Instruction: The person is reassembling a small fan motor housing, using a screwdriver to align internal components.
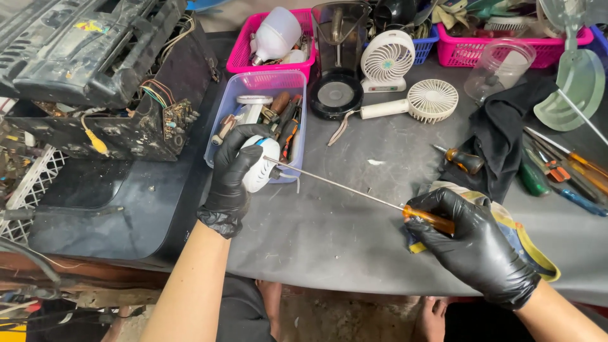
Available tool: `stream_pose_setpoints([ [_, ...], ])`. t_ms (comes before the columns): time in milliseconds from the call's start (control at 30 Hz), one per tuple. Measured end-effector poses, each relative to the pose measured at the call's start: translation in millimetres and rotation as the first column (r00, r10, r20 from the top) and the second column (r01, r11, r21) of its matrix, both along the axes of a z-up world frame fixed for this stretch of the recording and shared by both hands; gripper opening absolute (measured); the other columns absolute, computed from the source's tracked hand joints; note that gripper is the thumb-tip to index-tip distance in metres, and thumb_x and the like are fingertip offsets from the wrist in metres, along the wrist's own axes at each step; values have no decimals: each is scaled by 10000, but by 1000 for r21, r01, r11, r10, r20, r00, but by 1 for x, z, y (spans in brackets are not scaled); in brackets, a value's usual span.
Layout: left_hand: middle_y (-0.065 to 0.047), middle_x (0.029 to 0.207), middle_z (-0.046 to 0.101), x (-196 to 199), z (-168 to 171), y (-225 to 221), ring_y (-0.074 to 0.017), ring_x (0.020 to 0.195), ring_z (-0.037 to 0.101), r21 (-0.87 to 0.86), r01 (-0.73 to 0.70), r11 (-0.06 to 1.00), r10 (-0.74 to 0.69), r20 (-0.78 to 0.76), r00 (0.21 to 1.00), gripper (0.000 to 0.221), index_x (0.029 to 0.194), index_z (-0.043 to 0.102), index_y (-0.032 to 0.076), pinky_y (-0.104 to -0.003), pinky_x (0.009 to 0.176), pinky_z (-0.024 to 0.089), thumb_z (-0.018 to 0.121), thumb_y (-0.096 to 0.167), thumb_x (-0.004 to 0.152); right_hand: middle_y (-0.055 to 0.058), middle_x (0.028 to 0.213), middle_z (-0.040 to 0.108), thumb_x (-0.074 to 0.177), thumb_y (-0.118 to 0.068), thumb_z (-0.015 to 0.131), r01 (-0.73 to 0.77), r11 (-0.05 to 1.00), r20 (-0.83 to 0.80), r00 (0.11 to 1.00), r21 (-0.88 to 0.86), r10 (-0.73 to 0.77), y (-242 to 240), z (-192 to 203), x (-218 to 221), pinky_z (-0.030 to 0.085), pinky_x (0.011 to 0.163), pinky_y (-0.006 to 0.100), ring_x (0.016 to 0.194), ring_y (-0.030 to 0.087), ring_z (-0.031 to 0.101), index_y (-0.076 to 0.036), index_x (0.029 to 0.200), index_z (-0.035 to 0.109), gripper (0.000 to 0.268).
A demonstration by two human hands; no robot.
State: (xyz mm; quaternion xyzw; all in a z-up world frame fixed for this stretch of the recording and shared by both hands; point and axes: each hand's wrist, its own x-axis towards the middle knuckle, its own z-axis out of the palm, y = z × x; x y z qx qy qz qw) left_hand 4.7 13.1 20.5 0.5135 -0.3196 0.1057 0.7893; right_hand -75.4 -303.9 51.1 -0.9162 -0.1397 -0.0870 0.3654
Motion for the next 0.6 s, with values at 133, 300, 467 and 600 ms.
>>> stream_pose_setpoints([
  [133,-86,996,602,-6,-15,6,-215,703,647,92,-245,965,262,-319,911,311,1052,624,59,-336,509,582,643,262,817,-68,597,651,822,-242,745,-68,991,50,997,112,63,5,-2,-1,445,588,238,571,81,577,-170,638,609,240],
  [300,-98,975,627,-10,-10,2,-204,691,639,62,-205,977,214,-343,915,301,1052,617,62,-322,507,573,637,257,824,-53,680,665,843,-374,667,-73,996,6,997,-54,73,-8,-11,7,470,650,285,636,125,614,-187,769,680,201],
  [467,-134,987,627,-8,-12,1,-232,707,628,16,-189,982,182,-362,914,295,1033,617,39,-316,480,552,627,244,821,6,917,701,917,-292,548,-129,984,118,982,-125,144,-26,-27,17,497,761,347,863,219,677,-149,957,721,228],
  [600,-150,972,620,-13,-3,-3,-246,718,590,-15,-178,984,148,-492,858,262,996,629,61,-282,484,481,593,220,791,35,988,710,942,-192,550,-209,974,99,975,93,200,-29,-28,19,496,874,296,927,170,677,-73,922,692,187],
])
